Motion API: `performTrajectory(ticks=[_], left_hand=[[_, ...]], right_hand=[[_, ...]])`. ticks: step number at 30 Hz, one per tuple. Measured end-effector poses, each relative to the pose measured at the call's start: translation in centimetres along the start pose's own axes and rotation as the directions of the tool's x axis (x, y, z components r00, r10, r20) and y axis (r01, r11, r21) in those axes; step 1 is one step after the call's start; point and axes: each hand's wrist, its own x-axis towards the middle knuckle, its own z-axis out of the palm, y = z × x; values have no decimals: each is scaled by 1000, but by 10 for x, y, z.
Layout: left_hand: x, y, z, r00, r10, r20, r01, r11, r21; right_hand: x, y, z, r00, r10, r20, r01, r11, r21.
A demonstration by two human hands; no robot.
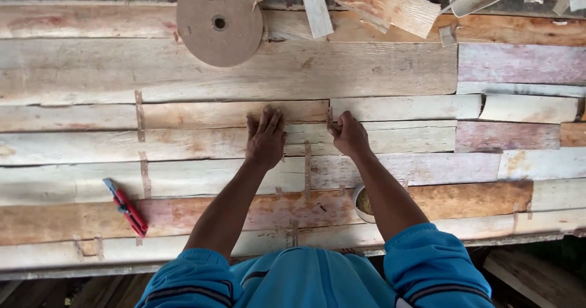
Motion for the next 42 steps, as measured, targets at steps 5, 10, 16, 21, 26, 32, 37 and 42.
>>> performTrajectory(ticks=[5,10,16,21,26,32,37,42], left_hand=[[-8,-28,11,1000,0,27,4,990,-140],[-25,-28,-2,996,-59,-67,46,981,-187],[-76,9,-24,984,-104,146,126,981,-149],[-100,39,-33,962,-88,259,134,977,-165],[-60,50,-71,850,-153,504,208,977,-55],[-28,48,-81,753,-186,632,206,978,42],[-28,50,-89,729,-183,659,169,982,86],[-41,45,-95,774,-115,622,117,992,39]], right_hand=[[-5,2,2,1000,-11,-7,11,1000,20],[-23,1,1,999,-38,-35,41,995,92],[-90,-4,-7,967,-96,-238,165,943,289],[-153,-1,15,905,-207,-371,291,939,185],[-192,7,63,911,-257,-323,308,944,118],[-211,-5,77,965,-203,-164,239,941,241],[-212,-7,93,973,-192,-126,217,950,226],[-228,-23,105,979,-152,-139,176,969,176]])
